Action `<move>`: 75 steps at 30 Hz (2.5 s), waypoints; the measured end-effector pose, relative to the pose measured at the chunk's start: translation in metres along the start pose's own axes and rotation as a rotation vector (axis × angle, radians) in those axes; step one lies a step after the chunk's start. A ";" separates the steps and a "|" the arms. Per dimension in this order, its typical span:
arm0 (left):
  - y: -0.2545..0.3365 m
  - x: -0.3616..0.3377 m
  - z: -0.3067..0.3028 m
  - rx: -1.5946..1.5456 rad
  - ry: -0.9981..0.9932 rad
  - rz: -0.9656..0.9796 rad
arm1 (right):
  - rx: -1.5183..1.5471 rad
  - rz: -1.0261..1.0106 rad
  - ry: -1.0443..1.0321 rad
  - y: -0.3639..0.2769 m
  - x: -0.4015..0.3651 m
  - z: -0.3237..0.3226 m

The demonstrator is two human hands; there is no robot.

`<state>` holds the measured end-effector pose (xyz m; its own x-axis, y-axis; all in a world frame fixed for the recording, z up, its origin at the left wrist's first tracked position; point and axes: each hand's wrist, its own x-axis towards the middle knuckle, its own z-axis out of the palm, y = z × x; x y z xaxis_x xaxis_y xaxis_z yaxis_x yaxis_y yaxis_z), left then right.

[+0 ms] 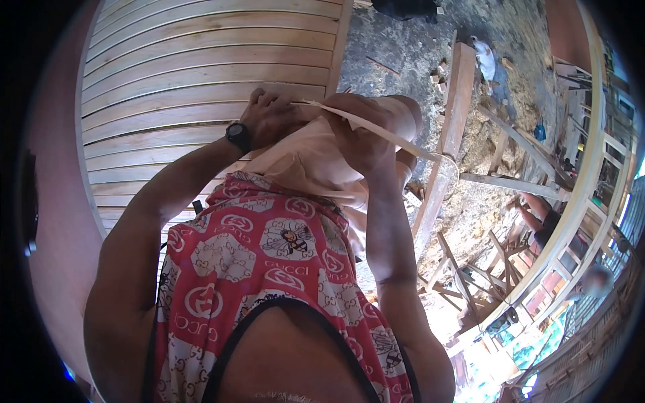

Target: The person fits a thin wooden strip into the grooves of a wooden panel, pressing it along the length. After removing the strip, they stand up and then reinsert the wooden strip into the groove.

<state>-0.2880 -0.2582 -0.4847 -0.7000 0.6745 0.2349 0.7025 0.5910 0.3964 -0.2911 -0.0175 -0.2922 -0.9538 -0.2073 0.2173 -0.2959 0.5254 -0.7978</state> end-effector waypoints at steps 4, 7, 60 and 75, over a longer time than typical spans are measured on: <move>0.004 -0.009 -0.004 -0.003 -0.080 -0.044 | 0.026 0.029 0.188 -0.009 0.000 -0.021; 0.008 -0.010 -0.011 -0.018 -0.106 -0.056 | 0.155 0.116 0.240 -0.007 -0.006 -0.033; -0.004 -0.014 -0.006 -0.007 0.082 0.109 | -0.069 0.194 0.003 0.008 -0.061 0.043; -0.007 -0.011 -0.002 0.031 0.065 0.148 | -0.063 0.251 0.002 0.008 -0.053 0.044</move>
<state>-0.2852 -0.2707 -0.4885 -0.5944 0.7257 0.3465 0.8017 0.5011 0.3257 -0.2407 -0.0389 -0.3351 -0.9979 -0.0625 0.0176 -0.0522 0.6110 -0.7899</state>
